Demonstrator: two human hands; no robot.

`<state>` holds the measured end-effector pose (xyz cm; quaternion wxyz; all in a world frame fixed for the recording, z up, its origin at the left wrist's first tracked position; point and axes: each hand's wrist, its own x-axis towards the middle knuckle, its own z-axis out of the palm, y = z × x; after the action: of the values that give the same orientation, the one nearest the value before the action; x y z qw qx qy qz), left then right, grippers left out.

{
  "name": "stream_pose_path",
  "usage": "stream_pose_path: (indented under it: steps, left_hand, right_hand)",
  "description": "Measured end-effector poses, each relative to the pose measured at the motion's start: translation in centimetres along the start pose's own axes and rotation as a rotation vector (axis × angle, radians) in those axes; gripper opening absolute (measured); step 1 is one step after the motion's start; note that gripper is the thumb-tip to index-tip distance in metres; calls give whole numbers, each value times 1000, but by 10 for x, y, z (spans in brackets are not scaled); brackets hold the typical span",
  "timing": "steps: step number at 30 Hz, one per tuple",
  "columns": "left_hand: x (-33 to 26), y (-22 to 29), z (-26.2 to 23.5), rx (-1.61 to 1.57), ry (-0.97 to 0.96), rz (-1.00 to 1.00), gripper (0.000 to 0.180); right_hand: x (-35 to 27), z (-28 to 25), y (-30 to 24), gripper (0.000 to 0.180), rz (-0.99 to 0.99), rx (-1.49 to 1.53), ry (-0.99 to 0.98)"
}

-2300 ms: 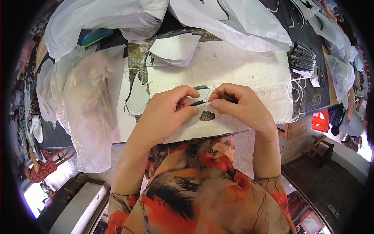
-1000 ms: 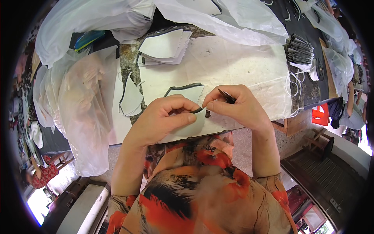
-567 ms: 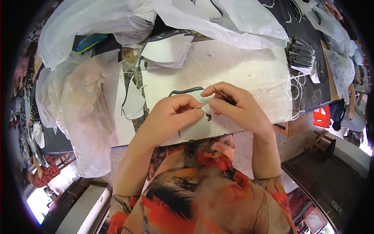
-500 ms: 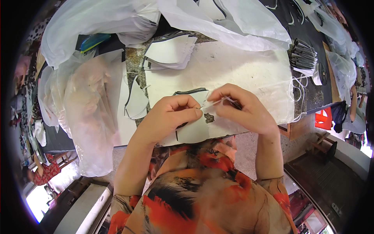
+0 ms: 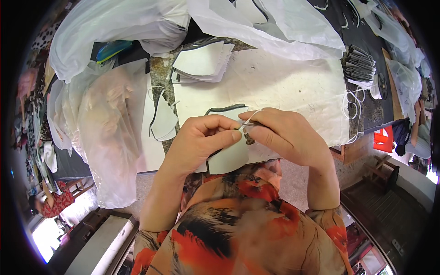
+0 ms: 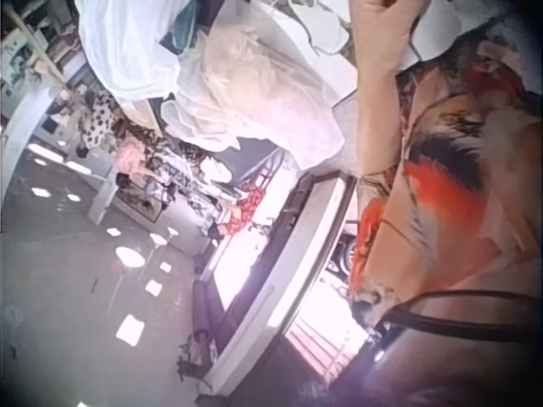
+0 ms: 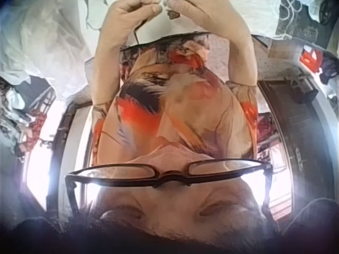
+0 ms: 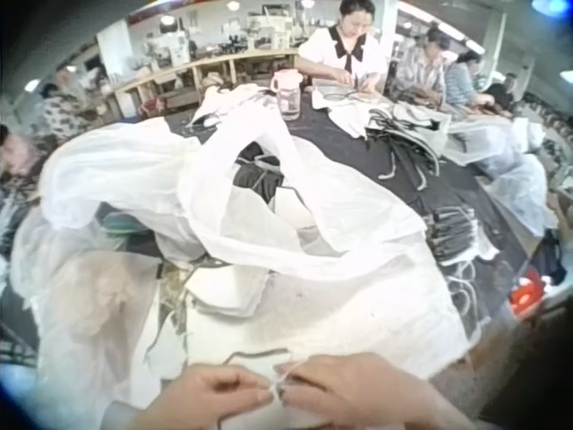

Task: Trimming excess material and threads from shoe components using a hand tool.

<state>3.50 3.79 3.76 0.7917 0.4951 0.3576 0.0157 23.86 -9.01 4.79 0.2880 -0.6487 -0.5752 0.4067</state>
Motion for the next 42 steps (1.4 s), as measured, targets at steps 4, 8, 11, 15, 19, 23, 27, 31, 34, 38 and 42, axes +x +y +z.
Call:
stream_pose_path:
  steps: [4,8,11,15,19,23,27,31,34,38,42]
  left_hand:
    - [2,0,8,-10,24,24,20]
    - [3,-3,8,52,35,32,21]
    - [4,-6,7,60,36,37,21]
    - [6,-9,5,54,36,45,21]
    - [0,-5,2,66,51,44,20]
    - [-20,6,-22,154,105,105,15]
    - [-39,25,-59,188,268,128,16]
    - [-25,19,-82,481,560,208,26]
    - [-12,22,-69,828,717,474,42]
    - [31,36,-50,1055,658,699,51]
    - [49,43,-48,1066,691,678,59]
  right_hand:
    - [-2,-1,3,34,71,201,-1]
    - [0,-1,6,35,64,193,-21]
    - [2,0,8,34,20,204,-24]
    - [3,4,9,34,114,341,-40]
    - [6,6,14,33,187,543,-71]
    - [2,6,8,39,351,670,11]
    - [3,12,18,40,318,624,-32]
    - [8,15,23,41,306,665,-39]
    - [7,21,24,41,328,670,-20]
    - [6,20,26,42,310,630,-19]
    - [5,22,27,42,296,648,-8]
